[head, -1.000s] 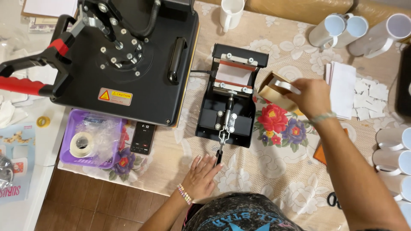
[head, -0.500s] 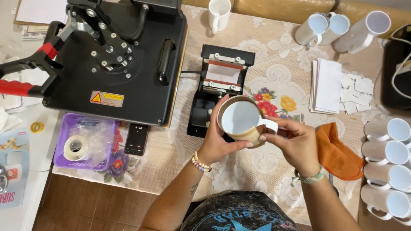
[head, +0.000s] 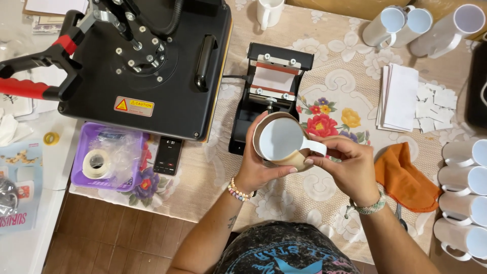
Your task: Preparing a ceramic mug for printing by cleaning it and placing it into a heat press machine.
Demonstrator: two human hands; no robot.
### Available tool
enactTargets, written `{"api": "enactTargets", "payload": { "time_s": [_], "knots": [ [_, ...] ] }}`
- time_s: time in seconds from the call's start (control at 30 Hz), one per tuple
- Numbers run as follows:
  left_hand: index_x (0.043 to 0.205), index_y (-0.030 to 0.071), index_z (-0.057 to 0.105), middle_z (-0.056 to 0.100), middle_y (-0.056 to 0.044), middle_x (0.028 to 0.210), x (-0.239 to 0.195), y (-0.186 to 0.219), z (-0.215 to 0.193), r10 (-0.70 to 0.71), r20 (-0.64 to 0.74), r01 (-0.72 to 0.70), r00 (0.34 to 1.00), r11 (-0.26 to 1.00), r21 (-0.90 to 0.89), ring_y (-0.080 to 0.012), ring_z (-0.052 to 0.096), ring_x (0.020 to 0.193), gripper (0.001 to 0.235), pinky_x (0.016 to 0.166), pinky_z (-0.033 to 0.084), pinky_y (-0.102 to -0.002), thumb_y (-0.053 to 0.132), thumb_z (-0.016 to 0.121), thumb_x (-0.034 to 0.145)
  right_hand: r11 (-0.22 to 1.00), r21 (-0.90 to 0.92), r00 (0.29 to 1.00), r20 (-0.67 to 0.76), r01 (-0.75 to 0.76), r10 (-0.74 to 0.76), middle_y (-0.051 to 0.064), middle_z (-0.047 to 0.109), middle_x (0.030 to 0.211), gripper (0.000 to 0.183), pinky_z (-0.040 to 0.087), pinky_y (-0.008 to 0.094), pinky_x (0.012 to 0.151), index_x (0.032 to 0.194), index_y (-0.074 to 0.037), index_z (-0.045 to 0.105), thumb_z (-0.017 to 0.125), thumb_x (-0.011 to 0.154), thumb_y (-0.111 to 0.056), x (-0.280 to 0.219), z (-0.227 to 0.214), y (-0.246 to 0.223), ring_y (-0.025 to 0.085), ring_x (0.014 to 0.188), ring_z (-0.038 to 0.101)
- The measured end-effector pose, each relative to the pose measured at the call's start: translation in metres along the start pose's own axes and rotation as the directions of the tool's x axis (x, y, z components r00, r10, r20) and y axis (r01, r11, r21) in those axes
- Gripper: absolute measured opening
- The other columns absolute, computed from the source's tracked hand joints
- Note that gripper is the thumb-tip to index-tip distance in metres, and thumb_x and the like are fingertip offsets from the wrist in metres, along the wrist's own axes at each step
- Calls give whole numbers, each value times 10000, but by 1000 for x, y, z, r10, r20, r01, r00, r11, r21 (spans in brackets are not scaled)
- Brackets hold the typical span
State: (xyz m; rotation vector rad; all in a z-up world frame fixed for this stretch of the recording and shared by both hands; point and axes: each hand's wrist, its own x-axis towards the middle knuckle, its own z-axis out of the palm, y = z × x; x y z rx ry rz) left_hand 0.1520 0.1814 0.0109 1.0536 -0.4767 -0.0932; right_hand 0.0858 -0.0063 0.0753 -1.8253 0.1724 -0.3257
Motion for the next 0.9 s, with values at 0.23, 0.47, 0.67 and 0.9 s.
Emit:
{"api": "enactTargets", "payload": {
  "time_s": [0.23, 0.47, 0.67, 0.9],
  "knots": [
    [1544, -20, 249, 286, -246, 1598, -20, -5, -23, 122, 55, -132, 991, 824, 551, -400, 278, 1489, 886, 1229, 244, -518, 268, 767, 885, 834, -552, 1000, -11, -16, 11, 231, 740, 909, 307, 585, 394, 773, 969, 18, 778, 934, 710, -35, 59, -27, 9, 393, 891, 722],
    [1374, 116, 557, 546, -184, 1420, -137, -71, -103, 33, 384, -380, 923, 253, 890, -338, 519, 1327, 503, 1165, 427, -498, -85, 589, 915, 595, -800, 981, 44, -80, 191, 34, 755, 812, 170, 557, 317, 758, 971, -114, 804, 866, 839, -201, 154, -44, 94, 150, 773, 651],
    [1511, 162, 436, 352, -125, 1602, -173, -97, -141, -237, 558, -549, 795, 111, 829, -308, 418, 1450, 701, 1220, 294, -523, -104, 614, 887, 473, -879, 987, 120, 56, 107, 28, 746, 748, 324, 482, 371, 624, 951, -181, 821, 911, 691, -354, 182, -48, 168, 224, 688, 648],
    [1613, 181, 275, 53, -52, 1699, -191, -140, -151, -253, 612, -636, 749, -17, 771, -207, 56, 1570, 1100, 1277, 120, -473, -267, 606, 665, 470, -879, 967, 182, 78, 180, 51, 715, 696, 175, 501, 377, 652, 849, -179, 814, 891, 715, -262, 197, -22, 165, 256, 720, 634]
  ]
}}
